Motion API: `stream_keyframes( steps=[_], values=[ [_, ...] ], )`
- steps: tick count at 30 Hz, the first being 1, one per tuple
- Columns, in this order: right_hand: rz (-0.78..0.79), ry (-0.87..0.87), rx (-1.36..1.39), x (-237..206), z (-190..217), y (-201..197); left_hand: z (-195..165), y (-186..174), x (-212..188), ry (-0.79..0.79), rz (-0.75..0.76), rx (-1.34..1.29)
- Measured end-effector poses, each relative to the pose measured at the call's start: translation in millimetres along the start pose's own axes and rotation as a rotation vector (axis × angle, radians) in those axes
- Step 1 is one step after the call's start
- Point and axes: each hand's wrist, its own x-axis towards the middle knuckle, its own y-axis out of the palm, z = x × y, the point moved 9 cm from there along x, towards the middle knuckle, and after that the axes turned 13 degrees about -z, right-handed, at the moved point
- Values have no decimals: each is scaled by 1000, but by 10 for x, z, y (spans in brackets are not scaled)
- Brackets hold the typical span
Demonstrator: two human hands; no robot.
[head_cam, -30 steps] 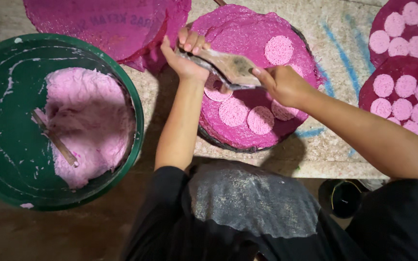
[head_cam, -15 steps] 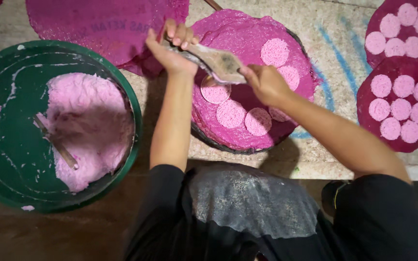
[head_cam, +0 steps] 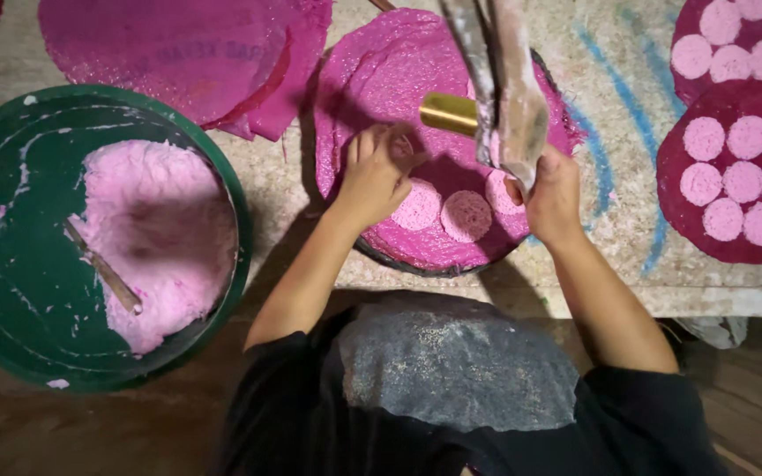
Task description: The person scoops pink cotton candy from a green bucket and presses it into circular molds on a pink mat using a wooden tool. They repeat this process to form multiple round pieces, occasionally adjusting the mold and smoothing the surface.
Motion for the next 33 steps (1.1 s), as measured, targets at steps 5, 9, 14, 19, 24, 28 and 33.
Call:
stream_keyframes(
  steps=[5, 9, 14, 19, 24, 28, 33],
  values=[
    [-95, -16, 47, -224, -118, -312, 64, -144, -85, -21, 3, 131],
    [-170, 34, 23, -324, -253, -498, 40, -164, -133, -4, -17, 33],
    [-190, 38, 74, -375, -322, -574, 16, -81, -152, 8, 46, 95],
    [-210, 38, 172, -441, -370, -661, 198, -155, -83, -123, 70, -117],
    [-247, 26, 188, -503, -420, -755, 344, -45, 45, -124, 176, -30],
    [-288, 24, 152, -584, -506, -910, 388, -12, 115, -156, 211, 29],
    [-358, 77, 160, -728, -762, -1276, 156, 150, 338, -152, 237, 17]
  ],
)
